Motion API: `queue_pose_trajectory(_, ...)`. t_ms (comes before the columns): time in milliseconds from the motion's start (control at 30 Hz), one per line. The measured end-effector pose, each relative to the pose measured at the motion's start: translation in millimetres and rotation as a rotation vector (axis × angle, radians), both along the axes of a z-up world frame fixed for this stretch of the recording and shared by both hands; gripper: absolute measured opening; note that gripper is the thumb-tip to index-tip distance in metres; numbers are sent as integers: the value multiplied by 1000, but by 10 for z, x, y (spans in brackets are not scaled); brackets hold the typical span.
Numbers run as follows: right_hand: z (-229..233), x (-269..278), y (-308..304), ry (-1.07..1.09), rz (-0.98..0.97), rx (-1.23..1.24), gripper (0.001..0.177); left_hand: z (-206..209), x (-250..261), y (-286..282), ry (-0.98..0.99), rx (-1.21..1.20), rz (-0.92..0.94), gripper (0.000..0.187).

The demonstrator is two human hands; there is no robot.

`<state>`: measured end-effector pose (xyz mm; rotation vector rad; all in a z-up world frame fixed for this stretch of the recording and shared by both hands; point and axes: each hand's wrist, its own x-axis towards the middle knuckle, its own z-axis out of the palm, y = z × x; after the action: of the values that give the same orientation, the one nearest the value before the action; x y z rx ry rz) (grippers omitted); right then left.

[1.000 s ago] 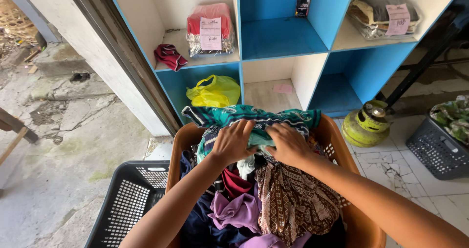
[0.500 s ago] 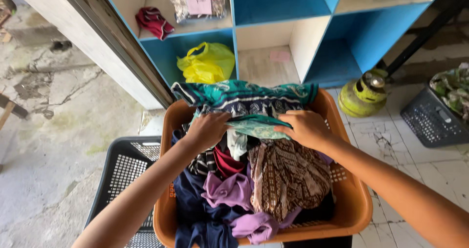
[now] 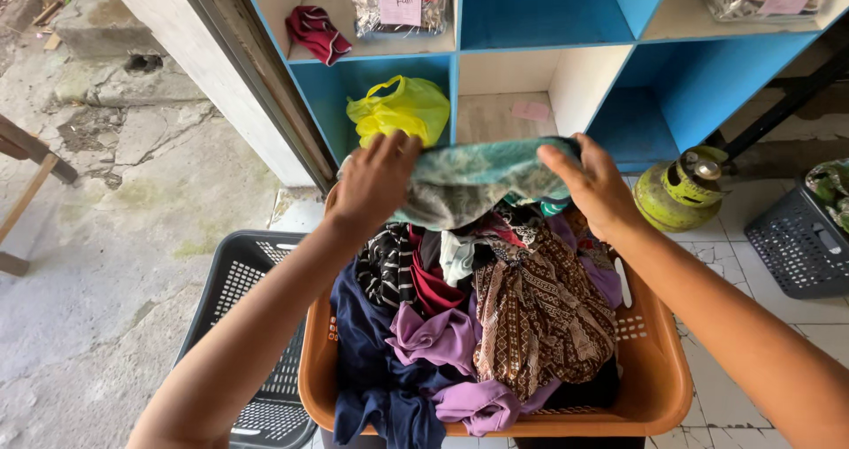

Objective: The person wipes the surfaces of a blue shelving unit with a red cloth, moving items aside to clean underneath. They then pick up a basket of clothes, unfold a patterned green cloth, and fold it before placing it into a black laundry basket.

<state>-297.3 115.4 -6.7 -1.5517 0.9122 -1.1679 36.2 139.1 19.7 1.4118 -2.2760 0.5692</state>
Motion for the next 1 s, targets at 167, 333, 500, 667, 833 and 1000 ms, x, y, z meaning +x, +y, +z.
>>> queue_pose_trajectory(167, 586, 72, 277, 715, -265, -609, 67, 479, 498, -28, 187, -69, 222, 35)
queue_pose_trajectory(333, 1041, 58, 352, 1183, -376, -785, 81, 972, 880, -73, 427, -96, 238, 25)
queue_pose_trajectory(500, 1280, -162, 29, 1384, -711, -1035, 52, 961, 1078, -315, 500, 270, 473, 29)
queue_pose_trajectory(667, 1441, -219, -516, 1117, -490, -57, 46, 892, 969, -707, 948, 450, 331, 37)
queue_pose_trajectory(833, 1637, -498, -899, 378, -568, -161, 43, 1387, 829, -1069, 1706, 269, -314, 39)
queue_pose_trajectory(1000, 1655, -688, -869, -434, -229, -301, 39, 1568, 1081, -921, 1283, 13, -457, 22)
